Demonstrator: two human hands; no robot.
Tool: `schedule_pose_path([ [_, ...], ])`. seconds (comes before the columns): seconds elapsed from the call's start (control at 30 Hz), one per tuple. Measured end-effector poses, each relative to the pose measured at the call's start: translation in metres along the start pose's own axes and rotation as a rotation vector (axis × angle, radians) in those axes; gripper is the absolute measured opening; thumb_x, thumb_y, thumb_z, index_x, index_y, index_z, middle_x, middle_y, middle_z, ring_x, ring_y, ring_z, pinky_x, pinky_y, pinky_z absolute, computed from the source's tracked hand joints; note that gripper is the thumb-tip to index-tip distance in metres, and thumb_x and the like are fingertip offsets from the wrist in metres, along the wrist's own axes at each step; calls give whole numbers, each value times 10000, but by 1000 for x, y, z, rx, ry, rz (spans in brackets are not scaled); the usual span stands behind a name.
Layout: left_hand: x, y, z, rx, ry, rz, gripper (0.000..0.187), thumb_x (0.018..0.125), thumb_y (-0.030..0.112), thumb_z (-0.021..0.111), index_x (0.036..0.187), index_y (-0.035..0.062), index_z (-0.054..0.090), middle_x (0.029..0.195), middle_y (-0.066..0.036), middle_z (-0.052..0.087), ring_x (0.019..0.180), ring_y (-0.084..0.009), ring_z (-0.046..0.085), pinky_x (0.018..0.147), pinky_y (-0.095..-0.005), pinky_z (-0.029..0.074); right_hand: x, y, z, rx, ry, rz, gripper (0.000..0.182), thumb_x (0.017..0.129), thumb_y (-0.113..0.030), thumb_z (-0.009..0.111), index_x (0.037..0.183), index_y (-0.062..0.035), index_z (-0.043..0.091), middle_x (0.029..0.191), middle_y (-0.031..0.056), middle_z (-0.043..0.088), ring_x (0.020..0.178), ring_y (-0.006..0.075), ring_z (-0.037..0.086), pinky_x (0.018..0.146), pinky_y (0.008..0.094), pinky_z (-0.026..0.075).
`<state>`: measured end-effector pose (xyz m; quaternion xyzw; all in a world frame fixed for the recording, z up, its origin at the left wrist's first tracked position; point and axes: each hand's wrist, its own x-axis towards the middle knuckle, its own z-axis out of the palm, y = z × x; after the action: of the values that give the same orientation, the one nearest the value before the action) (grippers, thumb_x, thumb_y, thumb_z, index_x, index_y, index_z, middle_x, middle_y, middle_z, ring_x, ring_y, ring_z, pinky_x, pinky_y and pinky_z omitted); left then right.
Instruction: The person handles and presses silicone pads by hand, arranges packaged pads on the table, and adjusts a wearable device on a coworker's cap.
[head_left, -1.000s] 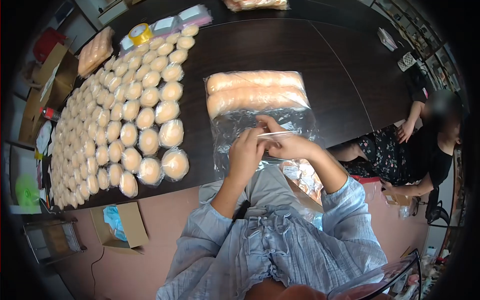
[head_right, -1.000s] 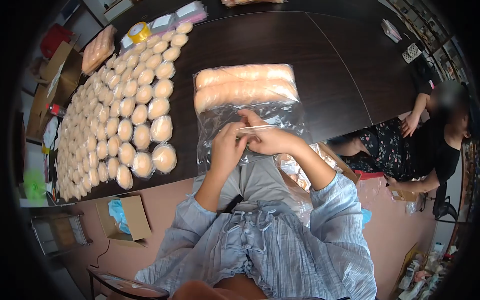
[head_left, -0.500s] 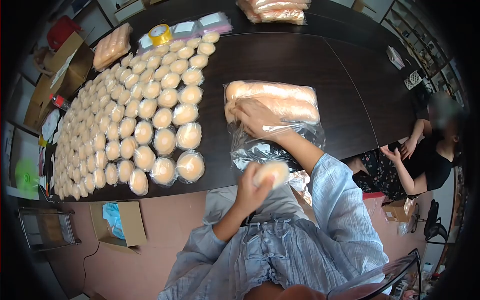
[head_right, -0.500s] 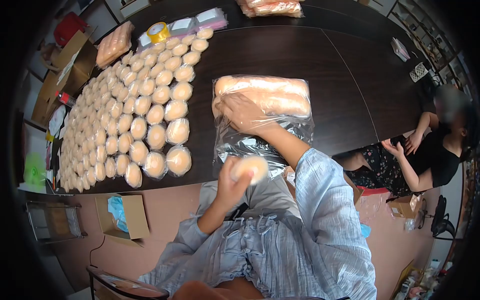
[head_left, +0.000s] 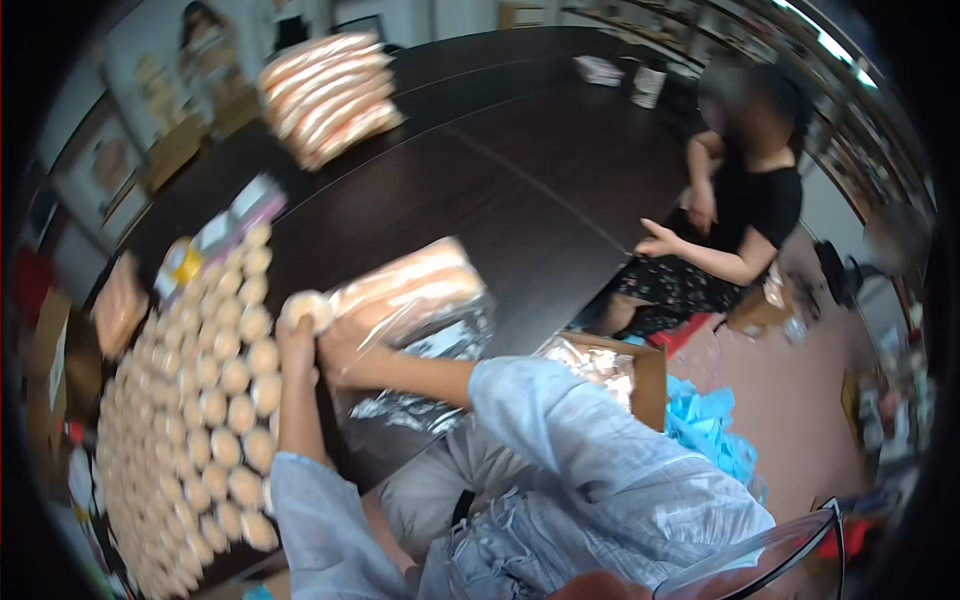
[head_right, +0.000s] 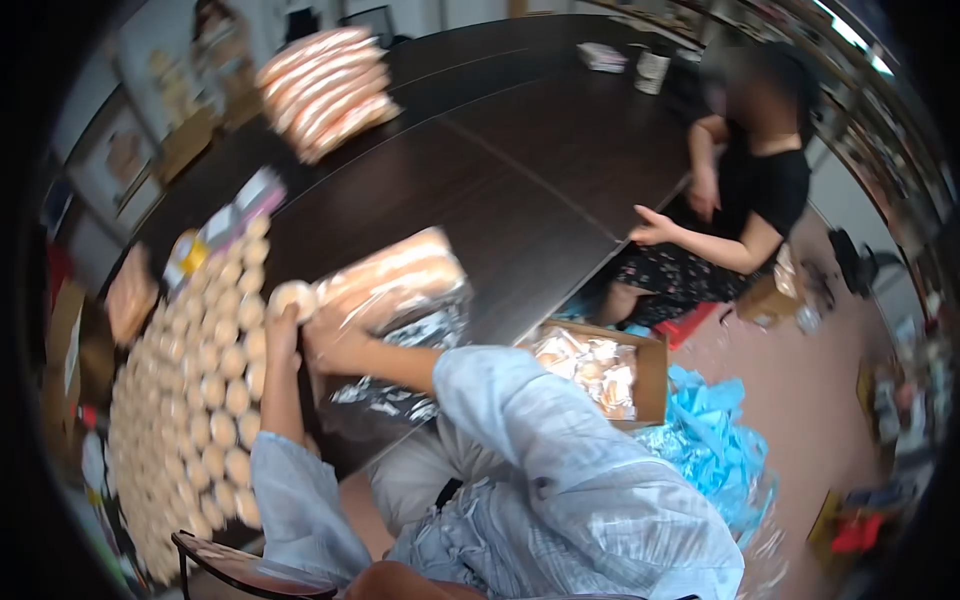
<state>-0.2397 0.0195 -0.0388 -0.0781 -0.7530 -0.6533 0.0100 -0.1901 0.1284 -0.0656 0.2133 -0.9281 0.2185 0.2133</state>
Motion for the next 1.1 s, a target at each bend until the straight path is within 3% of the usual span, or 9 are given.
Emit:
schedule_pose_path([
  [0.07, 23, -27, 3, 117, 25, -31, 355, 767, 111, 530, 1046, -108, 528, 962, -206, 590, 833, -263, 584, 745, -301, 479, -7, 13, 31, -34, 327, -79, 294, 725, -264, 538, 807, 12, 597, 722, 197, 608, 542, 334, 549, 549, 415, 467],
  [0.1, 31, -36, 7, 118, -4, -20, 355, 767, 111, 530, 1046, -108, 528, 962, -206, 590, 833, -263, 584, 745, -301, 479, -12, 10, 19, -51, 342, -59, 294, 725, -264, 538, 807, 12, 597, 722, 197, 608, 542, 334, 549, 549, 415, 467],
  [0.17, 46, -48, 17, 65, -16, -35, 331, 773, 112, 533, 1023, -105, 524, 953, -220, 585, 826, -271, 585, 747, -303, 479, -15, 5, 1, 4, -76, 143, 333, 742, -241, 531, 929, 36, 533, 850, 233, 604, 629, 375, 575, 599, 423, 487],
  [0.37, 51, -26, 69, 142, -48, -7, 327, 783, 106, 532, 1035, -102, 510, 963, -218, 580, 824, -279, 585, 747, -308, 480, -23, 48, 1, 3, -14, 203, 373, 742, -215, 524, 998, 54, 488, 939, 269, 586, 696, 407, 588, 640, 420, 492],
  [0.5, 60, -22, 114, 95, -111, -38, 324, 795, 101, 522, 1050, -98, 498, 973, -215, 574, 826, -272, 586, 740, -309, 482, -47, 96, 1, 215, 113, 44, 346, 744, -211, 516, 991, 28, 481, 914, 251, 597, 725, 407, 593, 660, 417, 492],
  [0.7, 63, -11, 171, 43, -188, -88, 321, 810, 95, 510, 1069, -93, 484, 986, -211, 567, 828, -265, 587, 732, -310, 484, -69, 122, -36, 247, 239, 99, 336, 744, -204, 512, 1007, 1, 472, 899, 224, 602, 745, 390, 602, 678, 421, 490],
  [0.87, 55, 5, 191, 101, -214, -67, 318, 818, 99, 506, 1078, -83, 484, 995, -208, 566, 823, -257, 588, 718, -303, 486, -76, 131, -65, 230, 91, 209, 323, 749, -193, 506, 1019, -19, 479, 888, 208, 602, 727, 391, 594, 672, 425, 489],
  [1.0, 57, 6, 187, 40, -230, -154, 313, 821, 96, 503, 1082, -77, 488, 985, -202, 571, 806, -247, 592, 693, -295, 490, -73, 137, -73, 215, -7, 53, 306, 752, -189, 506, 1011, -26, 509, 898, 195, 605, 714, 382, 589, 659, 404, 493],
  [1.1, 64, -5, 187, -25, -228, -154, 325, 803, 74, 509, 1092, -73, 491, 969, -202, 578, 768, -231, 599, 634, -286, 500, -76, 126, -81, 7, -34, -77, 300, 733, -196, 534, 972, -17, 570, 987, 195, 583, 840, 363, 575, 742, 384, 480],
])
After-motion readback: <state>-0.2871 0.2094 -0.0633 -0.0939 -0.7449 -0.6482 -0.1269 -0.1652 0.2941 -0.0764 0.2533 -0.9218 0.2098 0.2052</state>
